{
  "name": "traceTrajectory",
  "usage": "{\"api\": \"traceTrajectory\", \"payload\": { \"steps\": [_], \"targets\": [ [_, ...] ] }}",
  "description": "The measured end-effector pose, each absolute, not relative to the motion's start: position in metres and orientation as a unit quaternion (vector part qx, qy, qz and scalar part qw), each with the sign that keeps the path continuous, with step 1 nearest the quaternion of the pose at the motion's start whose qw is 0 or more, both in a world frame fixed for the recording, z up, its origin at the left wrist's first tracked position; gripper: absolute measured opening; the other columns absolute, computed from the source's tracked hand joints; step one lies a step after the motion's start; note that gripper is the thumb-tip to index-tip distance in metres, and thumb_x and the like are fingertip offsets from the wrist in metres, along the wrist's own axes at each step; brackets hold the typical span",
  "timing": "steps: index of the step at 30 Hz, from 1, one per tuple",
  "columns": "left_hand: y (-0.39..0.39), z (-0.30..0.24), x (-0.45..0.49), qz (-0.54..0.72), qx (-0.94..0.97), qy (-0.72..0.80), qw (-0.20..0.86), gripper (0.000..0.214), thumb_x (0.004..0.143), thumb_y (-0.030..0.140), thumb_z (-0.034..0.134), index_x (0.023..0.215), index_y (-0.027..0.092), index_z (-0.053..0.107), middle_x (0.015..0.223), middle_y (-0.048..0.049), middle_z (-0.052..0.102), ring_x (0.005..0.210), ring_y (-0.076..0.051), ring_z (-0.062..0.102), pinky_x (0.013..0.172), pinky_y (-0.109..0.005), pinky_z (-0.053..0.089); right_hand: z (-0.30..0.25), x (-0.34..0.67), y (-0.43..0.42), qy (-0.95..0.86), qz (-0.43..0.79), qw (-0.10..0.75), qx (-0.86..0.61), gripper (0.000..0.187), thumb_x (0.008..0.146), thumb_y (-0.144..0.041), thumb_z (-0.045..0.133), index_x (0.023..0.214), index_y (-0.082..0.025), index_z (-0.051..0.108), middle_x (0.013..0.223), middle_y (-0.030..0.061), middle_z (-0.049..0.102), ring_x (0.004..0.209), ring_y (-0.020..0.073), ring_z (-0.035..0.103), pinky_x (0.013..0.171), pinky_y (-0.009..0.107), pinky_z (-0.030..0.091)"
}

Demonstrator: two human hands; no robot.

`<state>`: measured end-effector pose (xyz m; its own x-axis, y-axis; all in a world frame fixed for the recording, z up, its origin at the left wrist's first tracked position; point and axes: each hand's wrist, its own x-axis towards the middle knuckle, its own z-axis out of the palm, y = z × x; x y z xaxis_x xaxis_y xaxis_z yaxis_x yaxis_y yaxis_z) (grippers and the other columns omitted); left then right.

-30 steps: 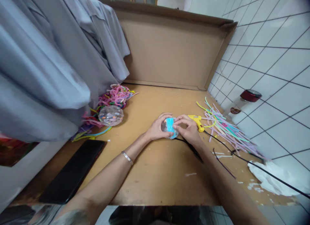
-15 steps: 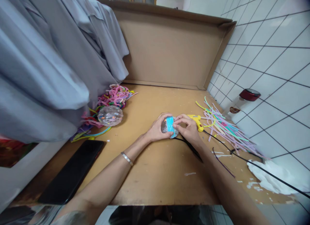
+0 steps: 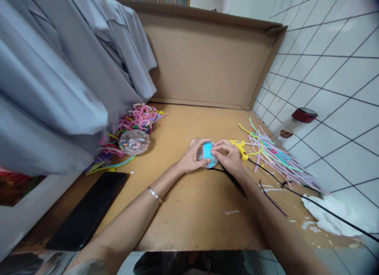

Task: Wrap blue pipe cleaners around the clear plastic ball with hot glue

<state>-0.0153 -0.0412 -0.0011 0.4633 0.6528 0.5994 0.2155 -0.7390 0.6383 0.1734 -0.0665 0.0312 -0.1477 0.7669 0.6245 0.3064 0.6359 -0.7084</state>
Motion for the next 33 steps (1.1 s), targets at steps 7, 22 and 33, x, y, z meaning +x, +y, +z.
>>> {"api": "traceTrajectory", "payload": {
  "steps": [7, 22, 33],
  "targets": [
    [-0.0415, 0.0002, -0.0153, 0.447, 0.818, 0.256, 0.256, 0.063, 0.081, 0.045, 0.066, 0.135, 0.023, 0.043, 0.132, -0.0123, 0.053, 0.122, -0.029, 0.05, 0.106, -0.049, 0.04, 0.0304, 0.1736, -0.0657, -0.725, 0.206, 0.539, -0.376, 0.007, 0.078, -0.021, 0.069, 0.074, -0.024, 0.072, 0.082, 0.0014, 0.067, 0.083, 0.0163, 0.064, 0.079, 0.033, 0.051],
    [-0.0369, -0.0039, -0.0137, 0.444, 0.836, 0.23, 0.228, 0.051, 0.084, 0.043, 0.063, 0.13, 0.024, 0.053, 0.134, -0.0126, 0.053, 0.129, -0.029, 0.046, 0.111, -0.053, 0.037, 0.0307, 0.1736, -0.0662, -0.722, 0.214, 0.527, -0.394, 0.006, 0.078, -0.026, 0.069, 0.074, -0.024, 0.072, 0.084, 0.0023, 0.068, 0.085, 0.018, 0.063, 0.083, 0.036, 0.05],
    [-0.0377, -0.0048, -0.0127, 0.446, 0.826, 0.235, 0.253, 0.079, 0.061, 0.057, 0.083, 0.126, 0.023, 0.054, 0.137, -0.0155, 0.046, 0.134, -0.033, 0.042, 0.113, -0.055, 0.036, 0.0305, 0.1704, -0.0681, -0.705, 0.235, 0.543, -0.391, 0.007, 0.078, -0.029, 0.071, 0.074, -0.024, 0.073, 0.083, 0.0022, 0.068, 0.085, 0.0176, 0.063, 0.083, 0.035, 0.05]
  ]
}}
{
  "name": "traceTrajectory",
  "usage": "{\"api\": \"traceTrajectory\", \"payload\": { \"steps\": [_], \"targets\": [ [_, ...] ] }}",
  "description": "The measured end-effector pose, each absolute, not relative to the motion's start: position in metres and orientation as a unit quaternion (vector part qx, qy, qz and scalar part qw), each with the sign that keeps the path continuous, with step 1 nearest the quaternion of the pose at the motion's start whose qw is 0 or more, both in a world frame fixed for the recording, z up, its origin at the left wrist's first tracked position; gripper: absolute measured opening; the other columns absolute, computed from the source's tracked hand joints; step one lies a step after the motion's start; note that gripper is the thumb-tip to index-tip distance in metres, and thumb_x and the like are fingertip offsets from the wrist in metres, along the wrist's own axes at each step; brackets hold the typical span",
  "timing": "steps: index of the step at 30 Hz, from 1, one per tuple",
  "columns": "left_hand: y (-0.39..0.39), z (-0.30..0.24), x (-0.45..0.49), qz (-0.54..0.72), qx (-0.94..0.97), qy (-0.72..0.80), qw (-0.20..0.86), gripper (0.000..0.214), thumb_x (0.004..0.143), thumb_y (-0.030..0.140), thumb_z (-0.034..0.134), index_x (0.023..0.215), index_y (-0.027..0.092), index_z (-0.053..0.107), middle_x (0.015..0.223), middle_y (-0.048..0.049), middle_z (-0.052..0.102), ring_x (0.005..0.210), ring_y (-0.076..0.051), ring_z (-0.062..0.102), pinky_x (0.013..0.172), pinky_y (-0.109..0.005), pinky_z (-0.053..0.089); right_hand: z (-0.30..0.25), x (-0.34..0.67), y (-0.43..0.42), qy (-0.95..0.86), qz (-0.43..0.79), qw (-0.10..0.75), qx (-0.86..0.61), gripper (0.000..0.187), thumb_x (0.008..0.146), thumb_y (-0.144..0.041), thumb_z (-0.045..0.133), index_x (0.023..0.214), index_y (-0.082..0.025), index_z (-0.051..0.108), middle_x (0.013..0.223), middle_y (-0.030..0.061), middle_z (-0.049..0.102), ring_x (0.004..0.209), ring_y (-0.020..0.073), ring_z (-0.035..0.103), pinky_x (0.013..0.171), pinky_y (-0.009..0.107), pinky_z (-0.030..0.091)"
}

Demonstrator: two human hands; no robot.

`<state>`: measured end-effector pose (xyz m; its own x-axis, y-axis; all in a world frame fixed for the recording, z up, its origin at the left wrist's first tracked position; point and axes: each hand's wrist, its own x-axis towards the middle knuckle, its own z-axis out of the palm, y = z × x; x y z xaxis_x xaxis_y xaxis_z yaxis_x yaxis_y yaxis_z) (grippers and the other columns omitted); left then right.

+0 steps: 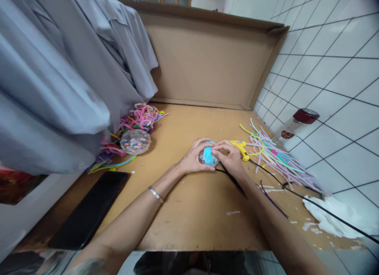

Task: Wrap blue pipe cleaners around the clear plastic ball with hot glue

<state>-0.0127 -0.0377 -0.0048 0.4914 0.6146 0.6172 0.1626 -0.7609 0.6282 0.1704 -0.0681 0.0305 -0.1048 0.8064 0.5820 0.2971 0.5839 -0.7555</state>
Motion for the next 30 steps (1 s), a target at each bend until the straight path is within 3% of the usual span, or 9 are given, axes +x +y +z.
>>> {"api": "traceTrajectory", "payload": {
  "steps": [7, 10, 15, 20, 26, 30],
  "targets": [
    [-0.038, -0.005, -0.013, 0.435, 0.821, 0.26, 0.263, 0.082, 0.054, 0.055, 0.088, 0.123, 0.024, 0.055, 0.142, -0.0157, 0.04, 0.137, -0.035, 0.039, 0.112, -0.056, 0.035, 0.028, 0.176, -0.061, -0.647, 0.245, 0.571, -0.442, 0.023, 0.082, -0.043, 0.064, 0.077, -0.022, 0.07, 0.079, 0.0033, 0.069, 0.08, 0.0184, 0.063, 0.078, 0.034, 0.05],
    [-0.038, -0.003, -0.014, 0.436, 0.817, 0.263, 0.269, 0.078, 0.055, 0.05, 0.088, 0.121, 0.023, 0.055, 0.139, -0.0155, 0.043, 0.135, -0.034, 0.042, 0.112, -0.055, 0.036, 0.017, 0.181, -0.052, -0.59, 0.278, 0.591, -0.475, 0.035, 0.083, -0.053, 0.059, 0.085, -0.021, 0.07, 0.088, 0.0067, 0.072, 0.086, 0.0208, 0.065, 0.081, 0.036, 0.051],
    [-0.038, -0.004, -0.015, 0.449, 0.815, 0.251, 0.267, 0.068, 0.059, 0.037, 0.086, 0.117, 0.023, 0.055, 0.138, -0.0146, 0.046, 0.133, -0.033, 0.045, 0.11, -0.053, 0.038, -0.002, 0.181, -0.043, -0.587, 0.375, 0.527, -0.487, 0.055, 0.085, -0.07, 0.047, 0.096, -0.022, 0.072, 0.095, 0.0093, 0.074, 0.09, 0.0237, 0.067, 0.078, 0.038, 0.054],
    [-0.04, -0.003, -0.015, 0.441, 0.826, 0.229, 0.266, 0.062, 0.061, 0.033, 0.084, 0.115, 0.023, 0.056, 0.144, -0.016, 0.045, 0.136, -0.033, 0.044, 0.111, -0.053, 0.037, -0.002, 0.178, -0.046, -0.614, 0.404, 0.497, -0.462, 0.058, 0.085, -0.072, 0.045, 0.092, -0.022, 0.073, 0.096, 0.0066, 0.074, 0.093, 0.023, 0.067, 0.086, 0.038, 0.052],
    [-0.043, 0.002, -0.016, 0.42, 0.831, 0.224, 0.287, 0.061, 0.063, 0.035, 0.083, 0.116, 0.024, 0.056, 0.14, -0.0139, 0.051, 0.131, -0.031, 0.05, 0.11, -0.052, 0.039, 0.0, 0.178, -0.044, -0.609, 0.391, 0.524, -0.448, 0.059, 0.082, -0.076, 0.046, 0.079, -0.024, 0.074, 0.078, 0.0049, 0.072, 0.081, 0.0213, 0.067, 0.072, 0.034, 0.052],
    [-0.043, 0.003, -0.014, 0.417, 0.835, 0.228, 0.277, 0.06, 0.062, 0.034, 0.083, 0.115, 0.025, 0.056, 0.137, -0.0128, 0.053, 0.129, -0.031, 0.051, 0.11, -0.051, 0.039, 0.004, 0.177, -0.047, -0.635, 0.364, 0.505, -0.458, 0.061, 0.084, -0.074, 0.043, 0.079, -0.022, 0.073, 0.078, 0.0045, 0.072, 0.076, 0.0207, 0.065, 0.069, 0.033, 0.051]
  ]
}}
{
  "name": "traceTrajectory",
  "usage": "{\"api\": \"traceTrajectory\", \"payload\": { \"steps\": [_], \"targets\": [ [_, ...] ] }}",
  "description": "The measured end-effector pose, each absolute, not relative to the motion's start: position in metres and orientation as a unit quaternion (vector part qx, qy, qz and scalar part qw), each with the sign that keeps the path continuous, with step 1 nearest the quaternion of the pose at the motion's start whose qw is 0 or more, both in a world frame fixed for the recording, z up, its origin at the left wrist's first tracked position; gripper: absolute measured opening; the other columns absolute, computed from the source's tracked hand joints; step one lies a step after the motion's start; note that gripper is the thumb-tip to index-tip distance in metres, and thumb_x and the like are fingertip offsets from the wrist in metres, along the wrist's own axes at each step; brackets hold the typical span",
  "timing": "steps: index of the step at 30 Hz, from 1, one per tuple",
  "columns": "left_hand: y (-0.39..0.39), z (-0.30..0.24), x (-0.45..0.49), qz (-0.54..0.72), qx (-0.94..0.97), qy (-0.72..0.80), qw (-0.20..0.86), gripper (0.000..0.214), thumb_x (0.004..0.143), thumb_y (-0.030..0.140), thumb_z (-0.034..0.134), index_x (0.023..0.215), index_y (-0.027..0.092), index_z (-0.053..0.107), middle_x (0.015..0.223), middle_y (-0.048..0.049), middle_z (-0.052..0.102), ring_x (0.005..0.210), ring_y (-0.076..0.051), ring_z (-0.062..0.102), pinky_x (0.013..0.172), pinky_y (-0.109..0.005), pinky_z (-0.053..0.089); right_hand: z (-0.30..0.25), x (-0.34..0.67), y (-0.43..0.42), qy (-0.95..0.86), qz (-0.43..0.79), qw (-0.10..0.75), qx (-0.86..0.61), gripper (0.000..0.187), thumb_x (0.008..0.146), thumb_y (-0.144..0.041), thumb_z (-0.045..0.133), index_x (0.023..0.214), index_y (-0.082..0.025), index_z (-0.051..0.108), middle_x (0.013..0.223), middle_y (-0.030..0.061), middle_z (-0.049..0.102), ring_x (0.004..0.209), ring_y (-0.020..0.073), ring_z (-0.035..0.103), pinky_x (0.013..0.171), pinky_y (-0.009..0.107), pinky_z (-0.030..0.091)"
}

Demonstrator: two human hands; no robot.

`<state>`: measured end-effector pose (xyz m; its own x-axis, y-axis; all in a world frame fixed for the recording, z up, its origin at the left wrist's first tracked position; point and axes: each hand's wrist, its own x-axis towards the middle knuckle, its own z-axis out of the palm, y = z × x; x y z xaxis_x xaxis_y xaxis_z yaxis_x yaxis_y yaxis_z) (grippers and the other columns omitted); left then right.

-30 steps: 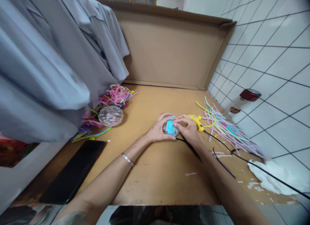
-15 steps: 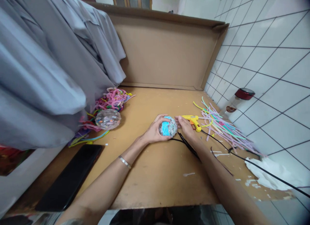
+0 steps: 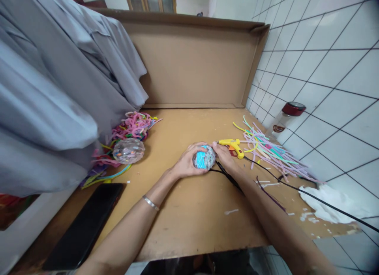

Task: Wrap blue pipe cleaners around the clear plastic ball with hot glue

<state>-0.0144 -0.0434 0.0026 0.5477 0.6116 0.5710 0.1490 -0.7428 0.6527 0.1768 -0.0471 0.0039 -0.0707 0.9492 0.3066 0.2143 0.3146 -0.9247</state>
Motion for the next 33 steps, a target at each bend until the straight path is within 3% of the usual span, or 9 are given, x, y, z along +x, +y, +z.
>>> {"api": "traceTrajectory", "payload": {
  "steps": [6, 11, 18, 29, 33],
  "targets": [
    [-0.042, -0.002, -0.015, 0.44, 0.823, 0.241, 0.266, 0.061, 0.061, 0.034, 0.085, 0.113, 0.022, 0.057, 0.142, -0.0153, 0.042, 0.138, -0.033, 0.04, 0.112, -0.053, 0.036, 0.013, 0.173, -0.056, -0.691, 0.259, 0.501, -0.453, 0.053, 0.091, -0.063, 0.041, 0.096, -0.023, 0.076, 0.097, 0.0068, 0.074, 0.095, 0.0231, 0.065, 0.089, 0.038, 0.048],
    [-0.039, -0.003, -0.016, 0.444, 0.822, 0.235, 0.269, 0.061, 0.061, 0.032, 0.085, 0.114, 0.022, 0.056, 0.141, -0.0156, 0.04, 0.14, -0.034, 0.036, 0.112, -0.054, 0.035, 0.017, 0.174, -0.057, -0.697, 0.274, 0.492, -0.444, 0.056, 0.09, -0.067, 0.042, 0.101, -0.024, 0.077, 0.104, 0.0083, 0.073, 0.1, 0.0232, 0.064, 0.094, 0.04, 0.047],
    [-0.037, -0.005, -0.016, 0.445, 0.819, 0.23, 0.28, 0.061, 0.061, 0.03, 0.085, 0.114, 0.021, 0.057, 0.14, -0.0157, 0.041, 0.14, -0.035, 0.037, 0.112, -0.057, 0.034, 0.026, 0.175, -0.06, -0.691, 0.319, 0.471, -0.446, 0.06, 0.087, -0.073, 0.043, 0.102, -0.027, 0.078, 0.126, 0.0092, 0.065, 0.125, 0.0253, 0.054, 0.106, 0.042, 0.042],
    [-0.039, -0.005, -0.015, 0.45, 0.835, 0.193, 0.252, 0.058, 0.064, 0.031, 0.084, 0.115, 0.021, 0.058, 0.141, -0.0152, 0.038, 0.139, -0.033, 0.038, 0.112, -0.054, 0.037, 0.007, 0.179, -0.045, -0.629, 0.377, 0.471, -0.491, 0.071, 0.085, -0.078, 0.036, 0.102, -0.021, 0.076, 0.108, 0.0113, 0.073, 0.108, 0.0276, 0.064, 0.098, 0.046, 0.048],
    [-0.039, -0.005, -0.015, 0.452, 0.837, 0.183, 0.248, 0.058, 0.065, 0.032, 0.084, 0.116, 0.022, 0.058, 0.14, -0.0151, 0.038, 0.138, -0.033, 0.039, 0.111, -0.054, 0.038, 0.012, 0.179, -0.047, -0.658, 0.355, 0.475, -0.464, 0.065, 0.086, -0.074, 0.039, 0.1, -0.023, 0.076, 0.109, 0.0098, 0.073, 0.105, 0.0265, 0.065, 0.099, 0.045, 0.047]
  ]
}}
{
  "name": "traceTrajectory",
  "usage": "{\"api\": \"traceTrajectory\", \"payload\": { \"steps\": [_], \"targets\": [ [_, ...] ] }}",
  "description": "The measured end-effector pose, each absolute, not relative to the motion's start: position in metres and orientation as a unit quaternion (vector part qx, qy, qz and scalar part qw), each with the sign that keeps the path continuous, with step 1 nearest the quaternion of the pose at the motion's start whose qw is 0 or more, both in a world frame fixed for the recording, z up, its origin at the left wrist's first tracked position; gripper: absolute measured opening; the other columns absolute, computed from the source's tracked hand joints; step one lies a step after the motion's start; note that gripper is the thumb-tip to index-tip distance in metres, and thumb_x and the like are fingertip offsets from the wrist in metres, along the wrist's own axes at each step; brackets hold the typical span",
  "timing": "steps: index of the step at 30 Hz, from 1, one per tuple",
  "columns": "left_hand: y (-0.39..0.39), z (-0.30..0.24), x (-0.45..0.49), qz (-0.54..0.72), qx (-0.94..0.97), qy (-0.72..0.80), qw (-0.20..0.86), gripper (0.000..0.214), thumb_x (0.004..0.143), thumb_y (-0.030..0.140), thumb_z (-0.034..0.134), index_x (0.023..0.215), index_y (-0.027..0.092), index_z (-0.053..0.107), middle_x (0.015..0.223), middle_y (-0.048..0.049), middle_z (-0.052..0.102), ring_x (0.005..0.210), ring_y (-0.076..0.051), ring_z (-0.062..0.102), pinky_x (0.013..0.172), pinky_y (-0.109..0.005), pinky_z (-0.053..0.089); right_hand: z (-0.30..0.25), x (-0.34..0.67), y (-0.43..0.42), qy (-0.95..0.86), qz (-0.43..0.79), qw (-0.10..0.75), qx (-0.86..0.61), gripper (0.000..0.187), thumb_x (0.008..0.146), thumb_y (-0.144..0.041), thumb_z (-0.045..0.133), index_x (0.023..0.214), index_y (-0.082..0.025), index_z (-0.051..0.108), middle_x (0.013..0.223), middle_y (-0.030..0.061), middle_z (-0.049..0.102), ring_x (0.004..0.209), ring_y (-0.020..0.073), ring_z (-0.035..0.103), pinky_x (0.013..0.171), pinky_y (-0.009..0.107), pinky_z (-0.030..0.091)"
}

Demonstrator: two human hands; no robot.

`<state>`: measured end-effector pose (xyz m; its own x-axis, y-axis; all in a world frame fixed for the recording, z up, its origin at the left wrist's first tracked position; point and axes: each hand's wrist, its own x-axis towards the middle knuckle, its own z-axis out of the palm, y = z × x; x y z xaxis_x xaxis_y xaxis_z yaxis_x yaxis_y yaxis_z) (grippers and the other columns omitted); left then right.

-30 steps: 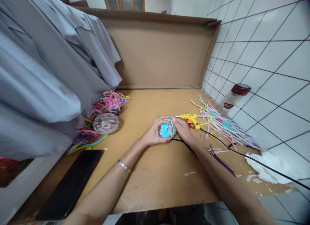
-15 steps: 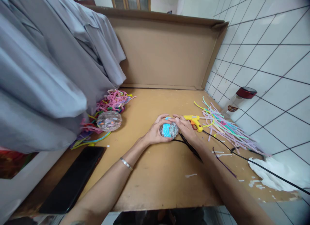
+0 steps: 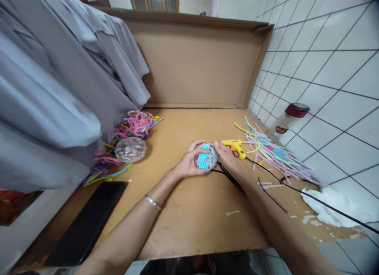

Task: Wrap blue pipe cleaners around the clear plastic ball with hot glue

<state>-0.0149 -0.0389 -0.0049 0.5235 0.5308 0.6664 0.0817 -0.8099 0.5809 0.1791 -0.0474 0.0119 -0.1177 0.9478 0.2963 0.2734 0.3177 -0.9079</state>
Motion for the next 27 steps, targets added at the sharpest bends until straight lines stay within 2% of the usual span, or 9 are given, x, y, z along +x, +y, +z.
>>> {"api": "traceTrajectory", "payload": {
  "steps": [8, 13, 17, 27],
  "targets": [
    [-0.038, -0.005, -0.015, 0.452, 0.833, 0.196, 0.253, 0.059, 0.063, 0.03, 0.085, 0.115, 0.021, 0.058, 0.14, -0.0157, 0.04, 0.139, -0.034, 0.038, 0.111, -0.055, 0.037, 0.028, 0.177, -0.059, -0.68, 0.353, 0.478, -0.43, 0.06, 0.086, -0.072, 0.043, 0.094, -0.024, 0.078, 0.112, 0.0085, 0.07, 0.11, 0.0249, 0.061, 0.101, 0.041, 0.045],
    [-0.038, -0.004, -0.015, 0.448, 0.831, 0.209, 0.254, 0.061, 0.063, 0.03, 0.085, 0.117, 0.022, 0.058, 0.139, -0.0147, 0.041, 0.138, -0.034, 0.04, 0.112, -0.056, 0.035, 0.026, 0.177, -0.058, -0.686, 0.364, 0.483, -0.403, 0.043, 0.081, -0.063, 0.062, 0.099, -0.027, 0.078, 0.112, 0.0081, 0.071, 0.116, 0.0256, 0.059, 0.105, 0.044, 0.042],
    [-0.04, -0.004, -0.015, 0.447, 0.83, 0.215, 0.256, 0.06, 0.063, 0.03, 0.085, 0.116, 0.022, 0.058, 0.14, -0.0149, 0.041, 0.138, -0.034, 0.038, 0.112, -0.056, 0.035, 0.023, 0.173, -0.059, -0.664, 0.385, 0.504, -0.396, 0.034, 0.076, -0.051, 0.073, 0.098, -0.027, 0.077, 0.111, 0.0079, 0.071, 0.113, 0.0255, 0.061, 0.103, 0.045, 0.045],
    [-0.04, -0.004, -0.014, 0.447, 0.834, 0.2, 0.255, 0.057, 0.065, 0.031, 0.083, 0.115, 0.021, 0.057, 0.14, -0.0155, 0.04, 0.139, -0.034, 0.037, 0.112, -0.054, 0.035, 0.019, 0.172, -0.06, -0.63, 0.41, 0.523, -0.402, 0.029, 0.07, -0.042, 0.077, 0.094, -0.025, 0.076, 0.11, 0.0067, 0.072, 0.11, 0.0257, 0.063, 0.099, 0.045, 0.048]
  ]
}}
